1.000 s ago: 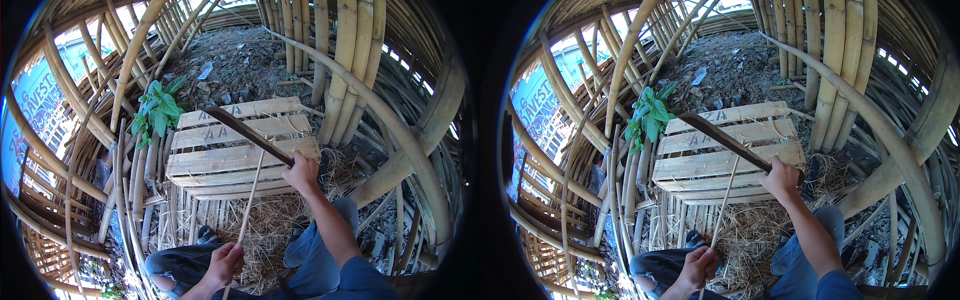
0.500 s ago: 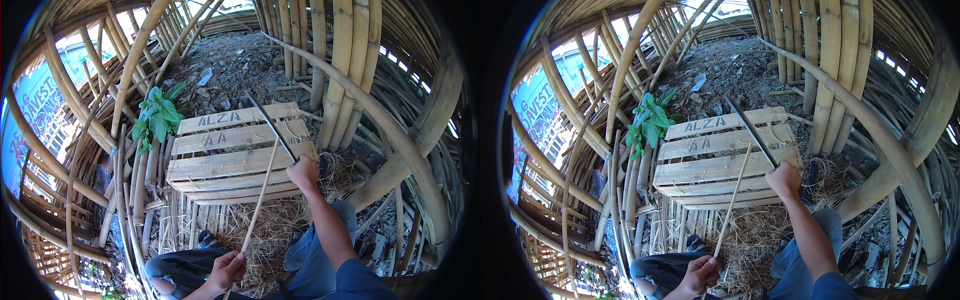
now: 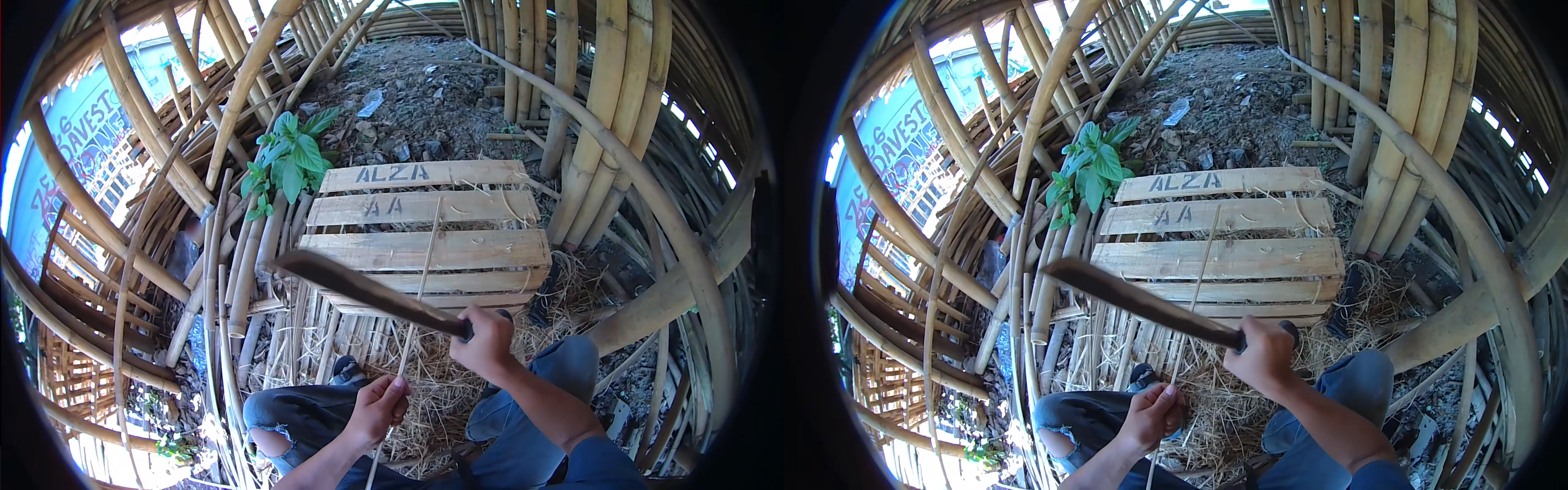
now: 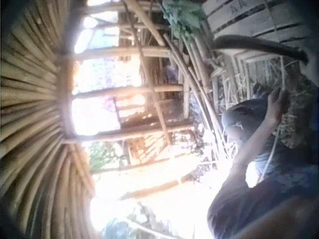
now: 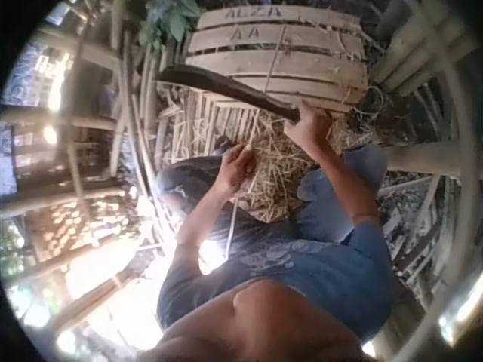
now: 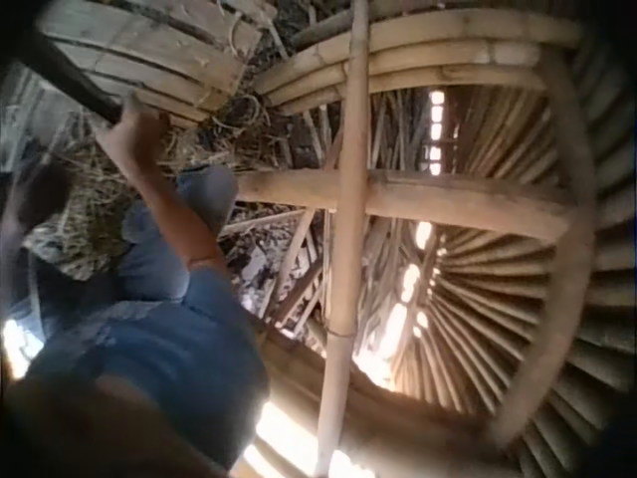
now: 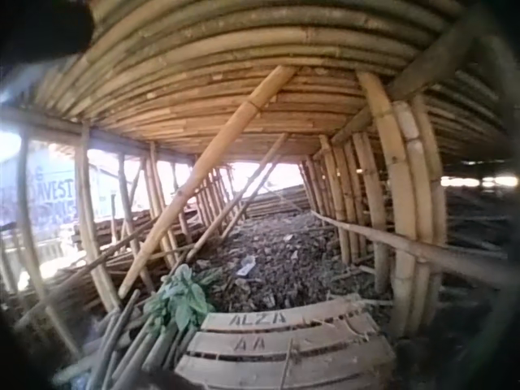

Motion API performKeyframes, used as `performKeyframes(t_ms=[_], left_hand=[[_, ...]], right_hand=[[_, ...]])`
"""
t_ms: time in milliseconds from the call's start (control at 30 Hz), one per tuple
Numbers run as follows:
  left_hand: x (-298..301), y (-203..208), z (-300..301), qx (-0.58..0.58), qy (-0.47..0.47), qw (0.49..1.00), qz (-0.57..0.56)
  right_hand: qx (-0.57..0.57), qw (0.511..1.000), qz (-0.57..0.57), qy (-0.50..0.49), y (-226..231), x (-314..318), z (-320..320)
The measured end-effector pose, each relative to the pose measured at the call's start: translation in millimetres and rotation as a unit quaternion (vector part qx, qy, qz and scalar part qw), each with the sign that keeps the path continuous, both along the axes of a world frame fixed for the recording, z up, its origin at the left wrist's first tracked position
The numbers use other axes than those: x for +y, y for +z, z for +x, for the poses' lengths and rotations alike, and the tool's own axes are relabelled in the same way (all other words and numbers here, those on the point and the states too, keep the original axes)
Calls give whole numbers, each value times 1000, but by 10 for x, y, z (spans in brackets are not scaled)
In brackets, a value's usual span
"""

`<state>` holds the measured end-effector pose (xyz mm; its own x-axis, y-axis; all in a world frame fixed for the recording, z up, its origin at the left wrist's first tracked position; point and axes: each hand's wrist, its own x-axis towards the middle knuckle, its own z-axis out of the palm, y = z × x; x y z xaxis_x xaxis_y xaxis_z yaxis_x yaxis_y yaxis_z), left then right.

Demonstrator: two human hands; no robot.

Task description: The person shaves a thin bamboo strip by scraping and peeling fibers along its length with a machete over a wooden crate.

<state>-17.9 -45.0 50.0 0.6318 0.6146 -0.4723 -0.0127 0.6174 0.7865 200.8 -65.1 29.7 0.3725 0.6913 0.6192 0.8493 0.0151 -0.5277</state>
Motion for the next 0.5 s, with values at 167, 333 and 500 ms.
performKeyframes(t_ms=[167,333,500], left_hand=[[-10,-23,39,-21,-11,1000,-20],[-79,18,64,-8,9,1000,-13],[-84,23,71,5,13,1000,-10]], right_hand=[[-71,991,-59,92,88,-74,-235],[-58,993,-67,74,31,-13,-185],[-44,994,-70,65,24,-37,-184]])
